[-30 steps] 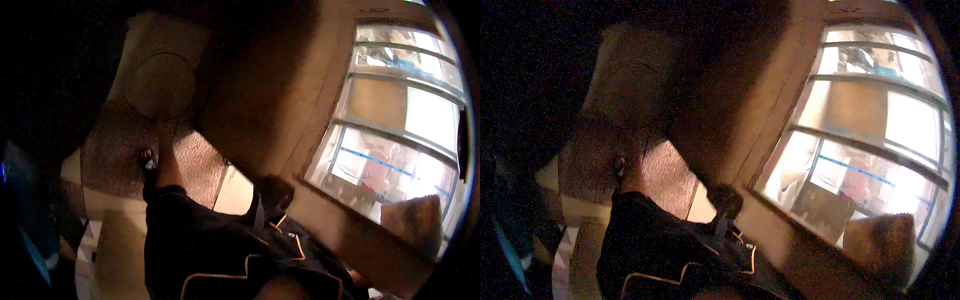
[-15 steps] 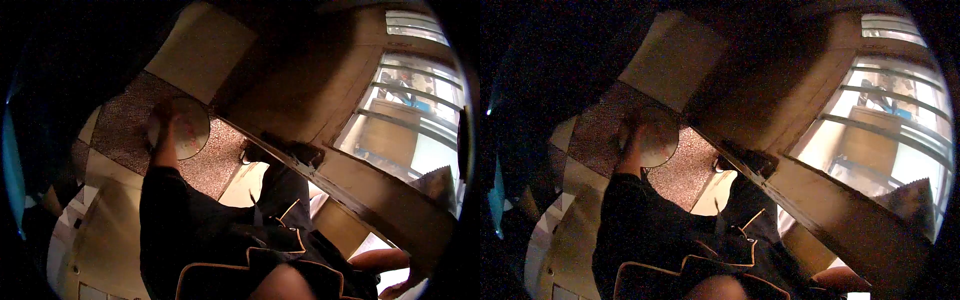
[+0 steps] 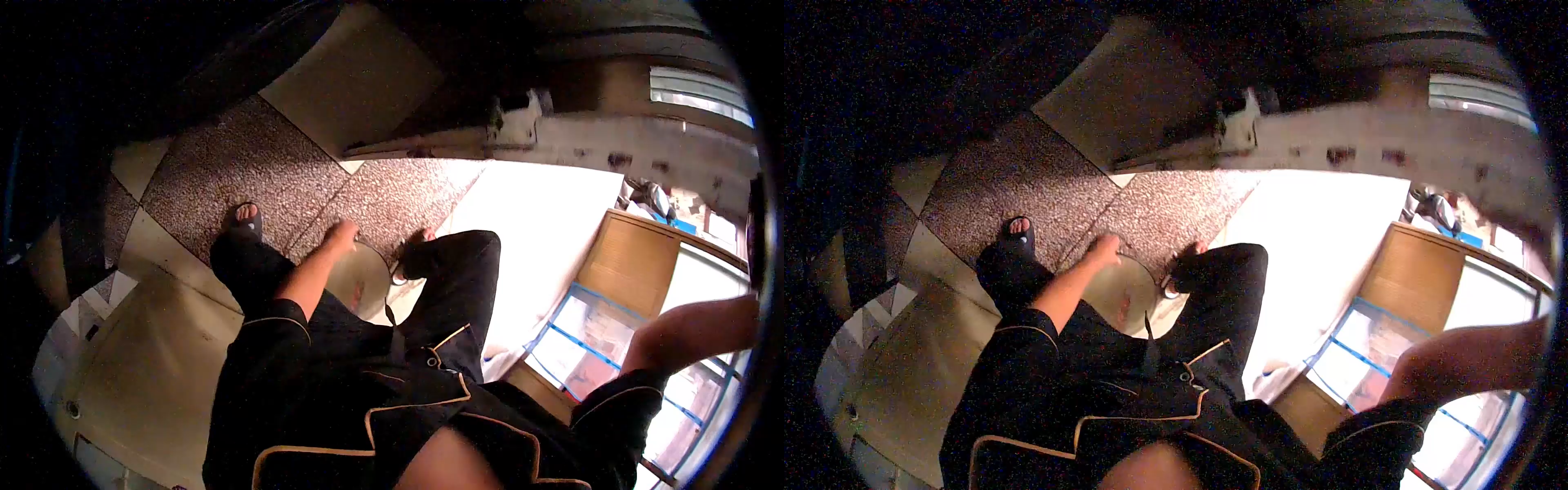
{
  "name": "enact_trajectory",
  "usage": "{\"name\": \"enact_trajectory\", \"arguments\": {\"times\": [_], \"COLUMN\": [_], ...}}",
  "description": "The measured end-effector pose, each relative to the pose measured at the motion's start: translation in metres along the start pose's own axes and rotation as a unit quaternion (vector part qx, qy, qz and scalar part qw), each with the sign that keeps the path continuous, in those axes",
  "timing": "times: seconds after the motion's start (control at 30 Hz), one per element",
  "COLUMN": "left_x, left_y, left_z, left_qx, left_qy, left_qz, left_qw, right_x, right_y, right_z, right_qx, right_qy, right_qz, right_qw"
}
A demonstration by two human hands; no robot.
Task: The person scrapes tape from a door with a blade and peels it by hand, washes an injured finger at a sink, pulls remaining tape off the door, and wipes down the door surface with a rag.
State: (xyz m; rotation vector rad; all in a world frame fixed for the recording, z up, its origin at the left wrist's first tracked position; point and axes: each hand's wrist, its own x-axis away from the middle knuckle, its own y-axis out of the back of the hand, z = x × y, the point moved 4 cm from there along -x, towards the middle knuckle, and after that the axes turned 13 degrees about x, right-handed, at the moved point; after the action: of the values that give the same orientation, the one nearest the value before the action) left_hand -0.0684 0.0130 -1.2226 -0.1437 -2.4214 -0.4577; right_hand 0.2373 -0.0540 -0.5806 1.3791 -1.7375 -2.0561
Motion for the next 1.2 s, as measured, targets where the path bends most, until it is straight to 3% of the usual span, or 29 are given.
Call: {"name": "enact_trajectory", "arguments": {"times": [0.03, 0.1, 0.17, 0.2, 0.27, 0.4, 0.47, 0.5, 0.63, 0.7, 0.77, 0.83, 0.9, 0.97, 1.03, 1.1, 1.2], "left_x": [-0.007, 0.001, -0.014, -0.019, -0.020, -0.039, -0.042, -0.046, -0.033, -0.035, -0.006, 0.044, 0.109, 0.169, 0.223, 0.275, 0.325], "left_y": [-0.013, -0.005, -0.004, -0.002, 0.005, 0.013, 0.009, 0.013, 0.013, 0.008, 0.018, 0.044, 0.078, 0.113, 0.140, 0.157, 0.159], "left_z": [-0.002, -0.027, -0.040, -0.039, -0.056, -0.072, -0.070, -0.073, -0.088, -0.076, -0.098, -0.162, -0.233, -0.286, -0.315, -0.329, -0.339], "left_qx": [-0.020, 0.000, -0.086, -0.099, -0.015, 0.031, -0.004, -0.019, -0.108, -0.139, -0.180, -0.120, -0.050, 0.002, 0.092, 0.063, 0.082], "left_qy": [-0.027, -0.102, -0.089, -0.084, -0.241, -0.279, -0.308, -0.314, -0.309, -0.253, -0.279, -0.250, -0.284, -0.337, -0.413, -0.475, -0.551], "left_qz": [0.041, -0.003, 0.093, 0.088, 0.028, 0.017, 0.106, 0.097, 0.138, 0.081, -0.001, 0.009, 0.049, -0.006, -0.094, -0.202, -0.208], "left_qw": [0.999, 0.995, 0.988, 0.988, 0.970, 0.960, 0.945, 0.944, 0.935, 0.954, 0.943, 0.961, 0.956, 0.941, 0.901, 0.854, 0.804], "right_x": [-0.017, -0.043, -0.057, -0.061, -0.065, -0.057, -0.051, -0.044, -0.032, -0.022, -0.013, -0.011, -0.006, 0.004, 0.018, 0.040, 0.092], "right_y": [0.001, 0.002, 0.003, 0.004, 0.014, 0.025, 0.031, 0.036, 0.050, 0.054, 0.069, 0.077, 0.086, 0.093, 0.096, 0.082, 0.010], "right_z": [0.003, 0.013, 0.020, 0.025, 0.031, 0.042, 0.048, 0.049, 0.051, 0.049, 0.051, 0.047, 0.045, 0.042, 0.037, 0.030, 0.023], "right_qx": [0.012, 0.036, 0.046, 0.049, 0.051, 0.051, 0.044, 0.041, 0.026, 0.006, -0.011, -0.035, -0.061, -0.093, -0.139, -0.211, -0.344], "right_qy": [0.028, 0.071, 0.103, 0.116, 0.138, 0.163, 0.175, 0.183, 0.196, 0.191, 0.194, 0.184, 0.174, 0.157, 0.127, 0.068, -0.063], "right_qz": [0.005, 0.018, 0.034, 0.039, 0.040, 0.037, 0.031, 0.025, 0.015, 0.005, -0.016, -0.027, -0.041, -0.062, -0.087, -0.105, -0.085], "right_qw": [1.000, 0.997, 0.993, 0.991, 0.988, 0.985, 0.983, 0.982, 0.980, 0.982, 0.981, 0.982, 0.982, 0.981, 0.978, 0.969, 0.933]}}
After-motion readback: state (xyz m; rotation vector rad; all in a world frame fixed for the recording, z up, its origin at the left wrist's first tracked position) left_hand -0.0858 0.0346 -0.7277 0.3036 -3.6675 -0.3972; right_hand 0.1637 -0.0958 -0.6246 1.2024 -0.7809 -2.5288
